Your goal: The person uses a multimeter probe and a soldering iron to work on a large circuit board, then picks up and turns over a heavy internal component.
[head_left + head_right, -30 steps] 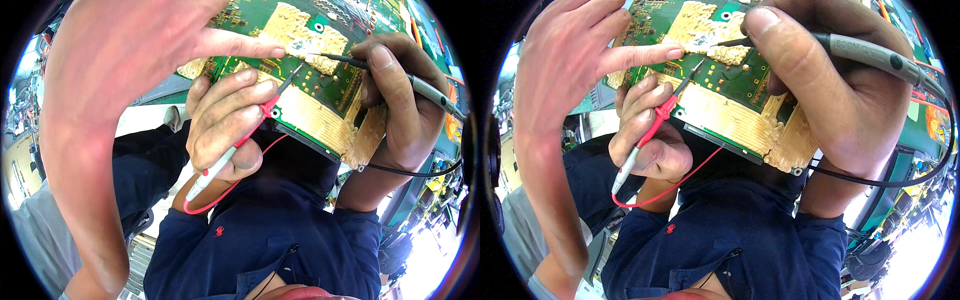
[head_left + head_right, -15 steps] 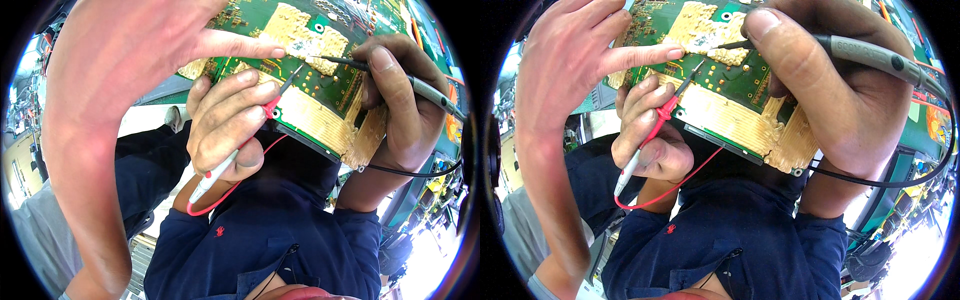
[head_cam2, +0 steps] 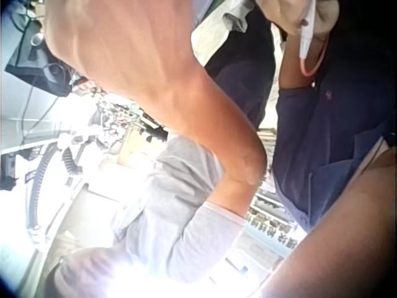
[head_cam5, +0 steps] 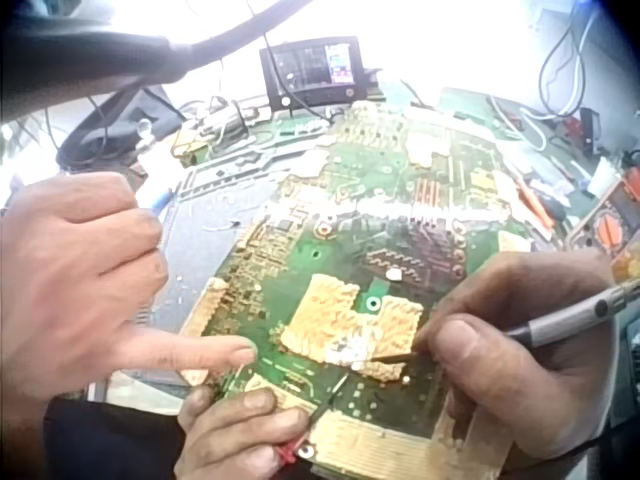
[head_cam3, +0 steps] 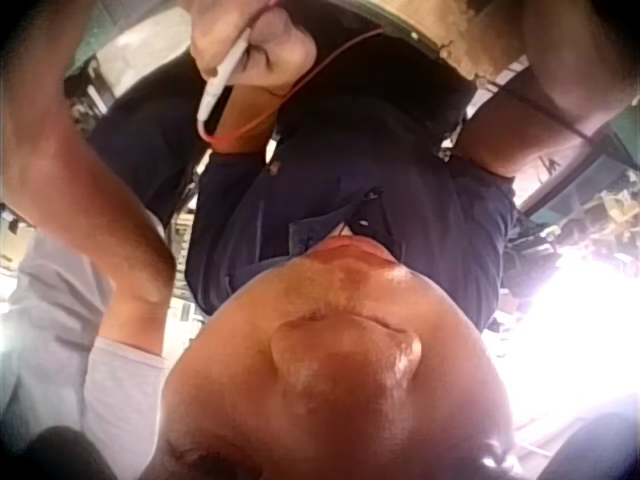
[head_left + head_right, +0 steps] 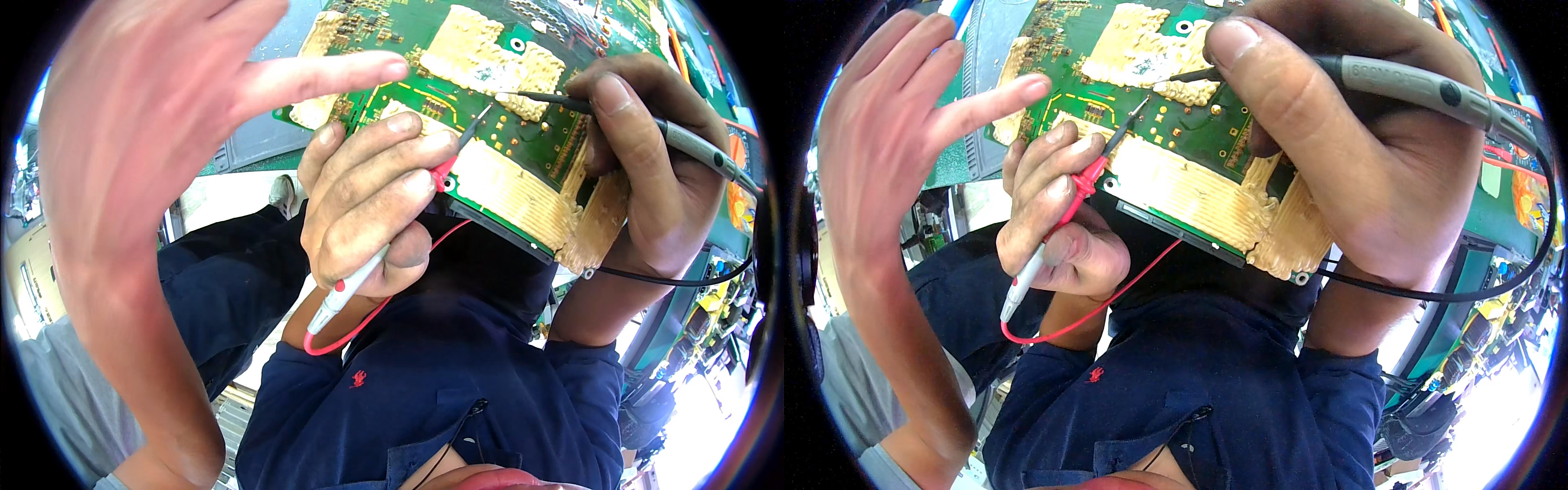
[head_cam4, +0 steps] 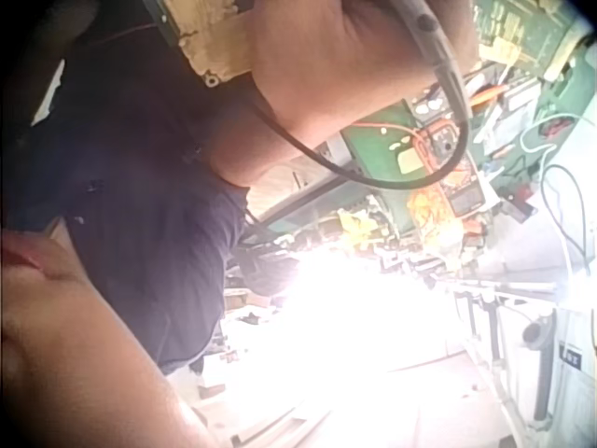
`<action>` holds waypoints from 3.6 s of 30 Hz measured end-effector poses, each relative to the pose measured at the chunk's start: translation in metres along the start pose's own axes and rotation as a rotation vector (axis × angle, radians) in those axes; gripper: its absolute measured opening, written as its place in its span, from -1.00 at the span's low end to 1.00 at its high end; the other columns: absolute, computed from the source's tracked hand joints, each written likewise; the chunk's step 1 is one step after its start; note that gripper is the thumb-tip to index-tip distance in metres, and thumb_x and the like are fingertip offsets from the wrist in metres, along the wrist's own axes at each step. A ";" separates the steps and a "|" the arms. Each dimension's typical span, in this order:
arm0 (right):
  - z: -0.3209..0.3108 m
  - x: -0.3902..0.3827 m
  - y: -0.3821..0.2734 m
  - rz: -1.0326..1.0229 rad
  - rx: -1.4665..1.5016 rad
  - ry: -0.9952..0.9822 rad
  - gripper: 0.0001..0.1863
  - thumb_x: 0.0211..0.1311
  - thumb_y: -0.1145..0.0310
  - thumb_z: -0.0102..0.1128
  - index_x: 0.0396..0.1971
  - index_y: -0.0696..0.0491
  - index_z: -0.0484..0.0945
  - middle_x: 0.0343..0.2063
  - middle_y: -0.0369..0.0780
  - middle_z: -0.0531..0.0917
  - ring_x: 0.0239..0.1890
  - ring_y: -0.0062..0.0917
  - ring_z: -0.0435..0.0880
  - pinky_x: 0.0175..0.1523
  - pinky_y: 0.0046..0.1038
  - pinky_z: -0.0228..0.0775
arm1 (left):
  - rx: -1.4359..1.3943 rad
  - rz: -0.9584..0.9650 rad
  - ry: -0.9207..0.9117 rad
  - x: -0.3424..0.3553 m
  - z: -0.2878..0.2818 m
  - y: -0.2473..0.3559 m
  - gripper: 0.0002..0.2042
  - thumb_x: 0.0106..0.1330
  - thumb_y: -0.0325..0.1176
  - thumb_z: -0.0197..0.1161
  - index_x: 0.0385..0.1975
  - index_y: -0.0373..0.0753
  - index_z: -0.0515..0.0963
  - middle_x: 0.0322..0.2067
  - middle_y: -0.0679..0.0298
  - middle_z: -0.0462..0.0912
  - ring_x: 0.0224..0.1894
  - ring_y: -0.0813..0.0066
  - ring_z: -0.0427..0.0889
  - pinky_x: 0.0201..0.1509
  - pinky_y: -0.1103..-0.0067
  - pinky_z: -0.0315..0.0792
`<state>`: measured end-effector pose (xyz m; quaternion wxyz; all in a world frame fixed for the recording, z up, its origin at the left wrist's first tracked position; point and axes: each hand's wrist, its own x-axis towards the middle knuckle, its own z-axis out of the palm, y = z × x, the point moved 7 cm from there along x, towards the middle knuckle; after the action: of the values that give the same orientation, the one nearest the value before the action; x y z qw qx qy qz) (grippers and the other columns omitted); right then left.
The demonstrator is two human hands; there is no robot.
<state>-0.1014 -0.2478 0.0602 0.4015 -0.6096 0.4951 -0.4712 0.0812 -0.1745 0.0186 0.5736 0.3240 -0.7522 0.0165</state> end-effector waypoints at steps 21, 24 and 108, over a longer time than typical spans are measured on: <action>0.001 0.001 -0.004 -0.031 -0.066 -0.051 -0.77 0.19 0.34 0.18 -0.42 0.24 0.62 -0.71 -0.32 0.49 -0.65 -0.77 0.35 -0.51 -0.70 0.08 | 0.019 0.007 0.013 -0.003 0.002 -0.001 -0.71 0.46 -0.11 -0.06 -0.13 -0.21 0.41 -0.28 0.14 0.71 -0.05 0.23 0.64 0.35 0.38 0.12; 0.001 0.001 -0.003 -0.030 -0.058 -0.073 -0.78 0.19 0.35 0.18 -0.42 0.23 0.62 -0.70 -0.32 0.49 -0.65 -0.76 0.35 -0.51 -0.70 0.09 | 0.017 0.011 0.012 -0.003 0.002 -0.001 -0.72 0.45 -0.11 -0.05 -0.13 -0.21 0.41 -0.28 0.14 0.71 -0.05 0.23 0.64 0.35 0.38 0.12; 0.001 0.005 -0.006 -0.012 -0.096 -0.094 -0.82 0.15 0.39 0.25 -0.42 0.22 0.63 -0.69 -0.33 0.52 -0.68 -0.77 0.36 -0.55 -0.71 0.11 | 0.043 0.073 -0.002 0.004 -0.004 0.000 -0.77 0.41 -0.18 0.06 -0.18 -0.22 0.43 -0.27 0.11 0.71 -0.10 0.16 0.67 0.27 0.34 0.21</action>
<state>-0.0990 -0.2516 0.0668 0.3918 -0.6526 0.4938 -0.4204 0.0840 -0.1752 0.0234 0.5648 0.3085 -0.7636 0.0532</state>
